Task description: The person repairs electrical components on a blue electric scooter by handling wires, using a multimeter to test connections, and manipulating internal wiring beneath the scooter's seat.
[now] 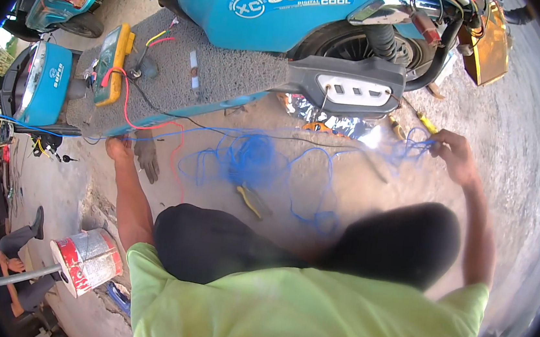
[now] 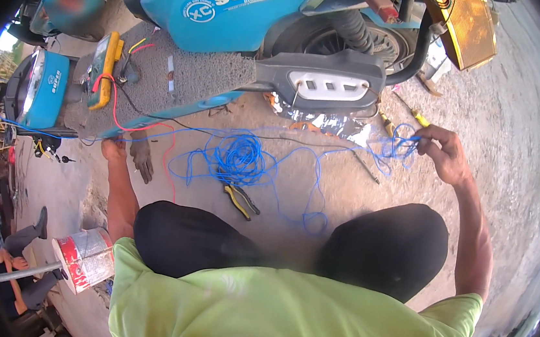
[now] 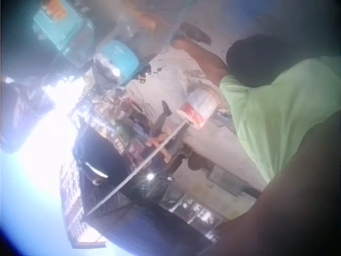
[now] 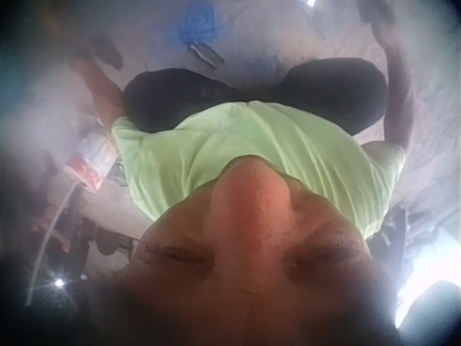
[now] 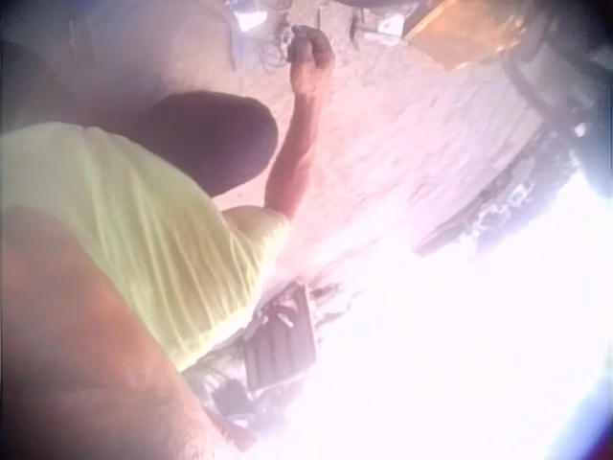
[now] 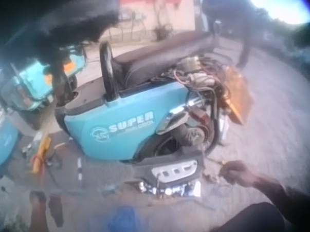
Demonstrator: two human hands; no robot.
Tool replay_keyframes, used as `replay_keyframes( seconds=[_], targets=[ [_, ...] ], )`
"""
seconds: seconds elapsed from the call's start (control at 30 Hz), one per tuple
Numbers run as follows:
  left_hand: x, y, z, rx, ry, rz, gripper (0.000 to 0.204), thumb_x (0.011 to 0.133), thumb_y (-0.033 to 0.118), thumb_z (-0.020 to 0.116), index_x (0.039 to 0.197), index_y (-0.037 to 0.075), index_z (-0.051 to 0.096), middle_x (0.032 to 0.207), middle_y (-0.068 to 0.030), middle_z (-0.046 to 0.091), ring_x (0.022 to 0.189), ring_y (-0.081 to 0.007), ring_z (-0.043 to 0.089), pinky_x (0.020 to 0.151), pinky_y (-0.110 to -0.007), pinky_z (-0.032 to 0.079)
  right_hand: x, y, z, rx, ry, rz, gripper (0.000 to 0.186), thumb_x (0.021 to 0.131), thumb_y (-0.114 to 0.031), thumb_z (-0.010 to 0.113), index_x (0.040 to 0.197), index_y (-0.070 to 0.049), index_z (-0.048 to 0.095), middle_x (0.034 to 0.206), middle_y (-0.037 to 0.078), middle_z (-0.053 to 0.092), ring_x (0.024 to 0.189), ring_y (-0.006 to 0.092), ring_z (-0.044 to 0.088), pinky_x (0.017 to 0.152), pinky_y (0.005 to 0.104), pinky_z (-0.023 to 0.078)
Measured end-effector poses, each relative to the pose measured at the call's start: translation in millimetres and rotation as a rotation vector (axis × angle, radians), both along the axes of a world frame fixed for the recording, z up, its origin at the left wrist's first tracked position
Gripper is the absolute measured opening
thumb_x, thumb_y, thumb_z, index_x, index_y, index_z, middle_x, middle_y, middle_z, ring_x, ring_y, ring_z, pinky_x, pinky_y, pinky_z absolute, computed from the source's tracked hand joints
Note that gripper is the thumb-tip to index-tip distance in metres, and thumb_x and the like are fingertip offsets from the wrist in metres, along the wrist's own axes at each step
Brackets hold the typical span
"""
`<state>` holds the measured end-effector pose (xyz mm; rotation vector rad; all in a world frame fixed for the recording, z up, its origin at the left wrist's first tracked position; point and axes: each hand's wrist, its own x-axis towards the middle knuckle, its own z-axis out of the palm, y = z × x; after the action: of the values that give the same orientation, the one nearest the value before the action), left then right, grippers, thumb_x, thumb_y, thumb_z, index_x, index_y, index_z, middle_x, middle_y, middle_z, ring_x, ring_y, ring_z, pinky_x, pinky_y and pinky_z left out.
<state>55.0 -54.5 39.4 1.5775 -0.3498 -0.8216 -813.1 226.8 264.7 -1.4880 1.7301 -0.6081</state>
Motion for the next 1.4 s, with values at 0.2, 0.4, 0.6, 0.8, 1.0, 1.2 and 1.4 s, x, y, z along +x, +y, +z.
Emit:
replay_keyframes(
  seconds=[0.2,0.4,0.6,0.8,1.0,1.2,1.4],
  targets=[
    [-8.5,0.5,8.2,0.045,0.004,0.028,0.030,0.099,0.029,0.048,0.115,0.011,0.066,0.105,-0.0058,0.068,0.087,-0.0201,0.062,0.080,-0.037,0.049,5.3,-6.0,-29.1,0.047,-0.222,-0.143,0.022,0.095,-0.008,0.053,0.109,0.002,0.066,0.077,-0.001,0.057,0.069,0.0072,0.052,0.066,0.0244,0.045],
    [-15.7,-5.4,4.7,0.045,0.000,0.012,0.029,0.100,0.028,0.048,0.115,0.010,0.066,0.107,-0.0064,0.069,0.090,-0.0208,0.063,0.082,-0.037,0.050,29.5,-18.6,-21.2,0.107,-0.326,-0.252,0.019,0.103,-0.021,0.060,0.101,-0.003,0.066,0.074,-0.005,0.055,0.064,0.0040,0.048,0.058,0.0221,0.038],
    [19.2,-1.6,0.5,0.040,-0.011,0.000,0.031,0.100,0.028,0.048,0.116,0.010,0.066,0.107,-0.0068,0.070,0.088,-0.0210,0.064,0.082,-0.037,0.051,56.8,-29.4,-7.0,0.114,-0.599,-0.198,0.016,0.102,-0.018,0.059,0.101,-0.003,0.065,0.072,-0.004,0.055,0.061,0.0047,0.048,0.057,0.0213,0.039],
    [-1.8,-1.8,6.5,0.056,-0.021,0.017,0.032,0.099,0.029,0.048,0.119,0.011,0.066,0.112,-0.0077,0.071,0.089,-0.0203,0.065,0.078,-0.034,0.051,66.0,-42.6,-0.6,0.182,-0.623,0.004,0.019,0.097,-0.012,0.055,0.107,0.002,0.063,0.072,0.001,0.060,0.063,0.0083,0.056,0.060,0.0240,0.044],
    [-11.8,4.7,15.2,0.057,-0.019,0.036,0.030,0.100,0.027,0.049,0.117,0.010,0.066,0.110,-0.0075,0.070,0.088,-0.0208,0.064,0.079,-0.035,0.051,70.8,-53.3,-35.4,0.397,0.158,0.307,0.026,0.091,-0.020,0.061,0.109,-0.003,0.067,0.094,0.011,0.068,0.092,0.0230,0.066,0.083,0.0367,0.052],
    [-14.8,1.1,16.0,0.006,-0.003,0.015,0.027,0.098,0.020,0.047,0.114,0.007,0.065,0.104,-0.0096,0.069,0.087,-0.0228,0.063,0.077,-0.038,0.051,102.3,-69.2,-108.3,0.361,0.637,0.887,0.041,0.090,-0.033,0.063,0.124,-0.010,0.069,0.118,0.016,0.070,0.117,0.0340,0.065,0.101,0.0466,0.051],
    [-18.2,1.7,14.2,-0.022,-0.018,-0.018,0.028,0.097,0.018,0.044,0.114,0.007,0.064,0.100,-0.0094,0.067,0.082,-0.0223,0.060,0.075,-0.040,0.050,258.2,-119.3,-168.3,0.119,0.393,0.818,0.038,0.090,-0.032,0.064,0.120,-0.009,0.068,0.114,0.016,0.070,0.111,0.0365,0.067,0.094,0.0470,0.054]
  ],
)
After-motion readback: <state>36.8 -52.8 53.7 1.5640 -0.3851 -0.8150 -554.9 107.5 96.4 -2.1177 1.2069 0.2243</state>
